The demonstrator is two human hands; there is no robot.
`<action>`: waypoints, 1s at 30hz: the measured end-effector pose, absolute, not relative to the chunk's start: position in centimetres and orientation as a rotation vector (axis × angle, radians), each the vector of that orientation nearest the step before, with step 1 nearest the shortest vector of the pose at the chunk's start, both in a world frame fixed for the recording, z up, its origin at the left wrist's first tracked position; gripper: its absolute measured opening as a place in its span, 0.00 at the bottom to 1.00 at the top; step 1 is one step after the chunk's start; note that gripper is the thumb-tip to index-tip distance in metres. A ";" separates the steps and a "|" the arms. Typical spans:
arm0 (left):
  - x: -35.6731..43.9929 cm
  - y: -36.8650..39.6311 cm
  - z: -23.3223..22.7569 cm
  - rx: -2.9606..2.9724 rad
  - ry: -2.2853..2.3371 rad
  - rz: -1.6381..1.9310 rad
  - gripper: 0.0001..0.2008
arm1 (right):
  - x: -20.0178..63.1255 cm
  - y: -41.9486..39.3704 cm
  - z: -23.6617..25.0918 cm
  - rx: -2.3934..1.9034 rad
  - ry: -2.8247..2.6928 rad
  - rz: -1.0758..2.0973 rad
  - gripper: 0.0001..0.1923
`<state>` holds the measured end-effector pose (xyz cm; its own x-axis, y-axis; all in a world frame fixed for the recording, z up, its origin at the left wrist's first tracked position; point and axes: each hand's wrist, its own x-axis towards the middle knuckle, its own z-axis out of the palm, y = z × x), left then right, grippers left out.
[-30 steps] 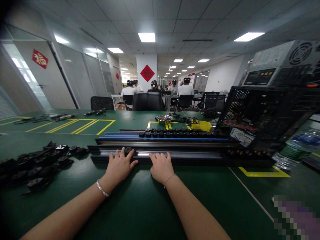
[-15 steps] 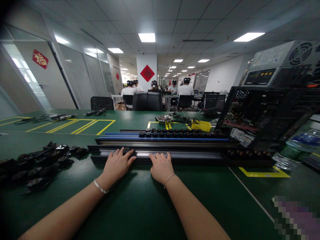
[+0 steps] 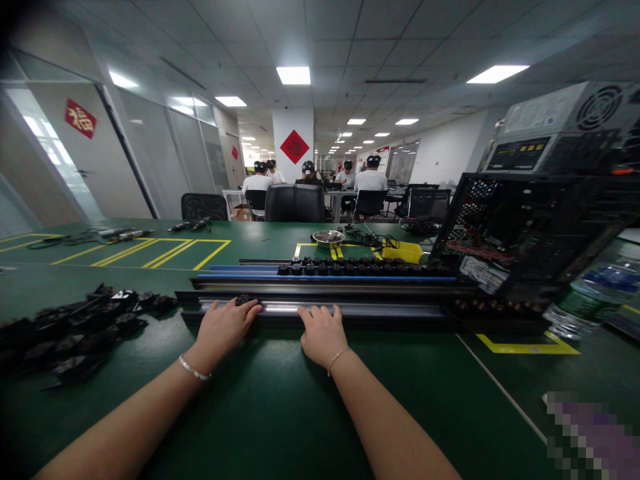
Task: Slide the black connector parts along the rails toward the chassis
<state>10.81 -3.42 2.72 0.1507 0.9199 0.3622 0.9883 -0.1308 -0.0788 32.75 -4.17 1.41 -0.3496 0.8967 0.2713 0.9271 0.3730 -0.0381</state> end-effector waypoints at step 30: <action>9.2 -3.3 3.8 -2.080 -1.946 -0.239 0.23 | 32.9 -4.1 1.4 -1.641 -2.408 -0.209 0.24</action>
<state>9.16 -3.31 3.79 0.0774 0.9477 0.3096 0.9945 -0.0512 -0.0917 32.86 -4.14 1.42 -0.3525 0.8992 0.2593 0.9304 0.3664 -0.0058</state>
